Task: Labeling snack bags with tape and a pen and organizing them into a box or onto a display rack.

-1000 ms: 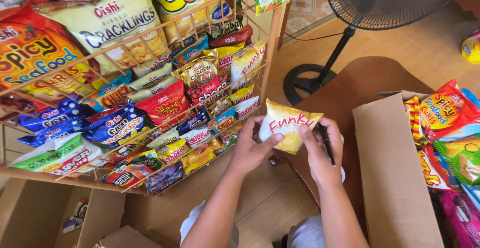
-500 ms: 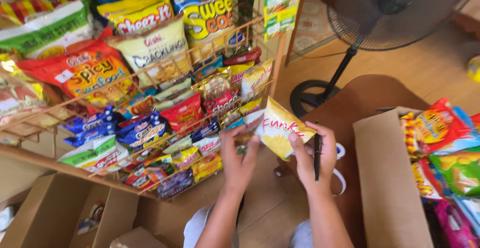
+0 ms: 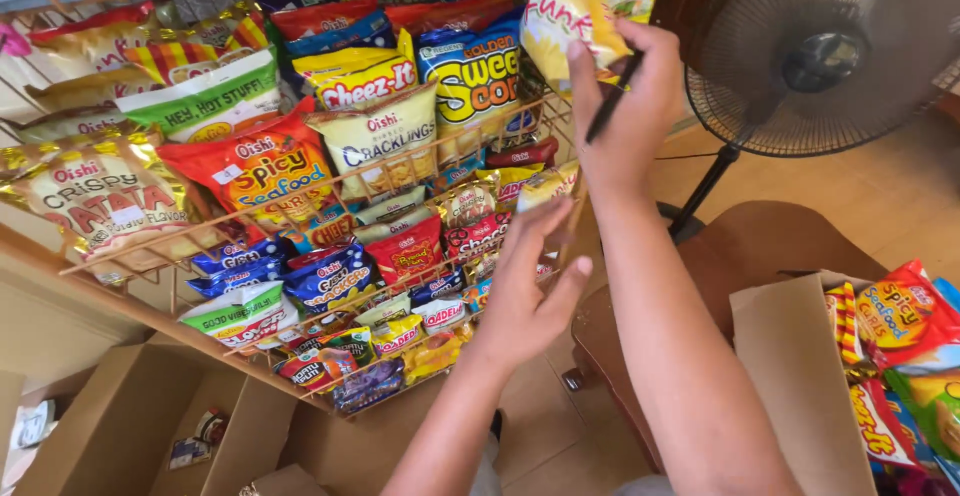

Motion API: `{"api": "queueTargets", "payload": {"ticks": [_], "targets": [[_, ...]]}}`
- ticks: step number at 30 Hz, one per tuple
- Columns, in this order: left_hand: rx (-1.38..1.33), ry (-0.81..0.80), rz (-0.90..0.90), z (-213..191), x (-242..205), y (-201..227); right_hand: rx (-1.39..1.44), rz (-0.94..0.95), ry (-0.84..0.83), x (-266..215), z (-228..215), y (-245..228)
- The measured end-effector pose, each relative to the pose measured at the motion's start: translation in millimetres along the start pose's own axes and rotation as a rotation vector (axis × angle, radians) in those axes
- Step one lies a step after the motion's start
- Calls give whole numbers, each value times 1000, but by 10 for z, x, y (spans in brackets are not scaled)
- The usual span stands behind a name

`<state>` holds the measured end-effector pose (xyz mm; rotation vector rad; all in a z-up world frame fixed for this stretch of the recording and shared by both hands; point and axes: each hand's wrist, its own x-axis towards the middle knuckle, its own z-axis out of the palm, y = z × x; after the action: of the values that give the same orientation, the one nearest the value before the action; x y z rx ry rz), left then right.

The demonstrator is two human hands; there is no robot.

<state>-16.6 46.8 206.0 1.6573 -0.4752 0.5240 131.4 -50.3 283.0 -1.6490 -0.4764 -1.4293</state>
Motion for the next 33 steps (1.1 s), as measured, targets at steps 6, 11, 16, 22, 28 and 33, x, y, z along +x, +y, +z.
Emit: {"api": "queueTargets", "payload": {"ticks": [6,11,16,22,28,33], "targets": [[-60,-9,-128,-17,-230,-279,109,-29,33,171,457,164],[54,62,3,-244,-2,-216,3,-92,-9,121,575,363],[151,75,104,-348,392,-182,-141,-128,-118,-24,485,452],[-71,78,24,-269,390,-233,-51,0,-146,-414,-26,-14],[-143,8,-192,99,-43,-542,47,243,-196,-1114,-890,-211],[-262,-49,-260,539,-262,-654,-78,511,-263,-1507,-1404,92]]}}
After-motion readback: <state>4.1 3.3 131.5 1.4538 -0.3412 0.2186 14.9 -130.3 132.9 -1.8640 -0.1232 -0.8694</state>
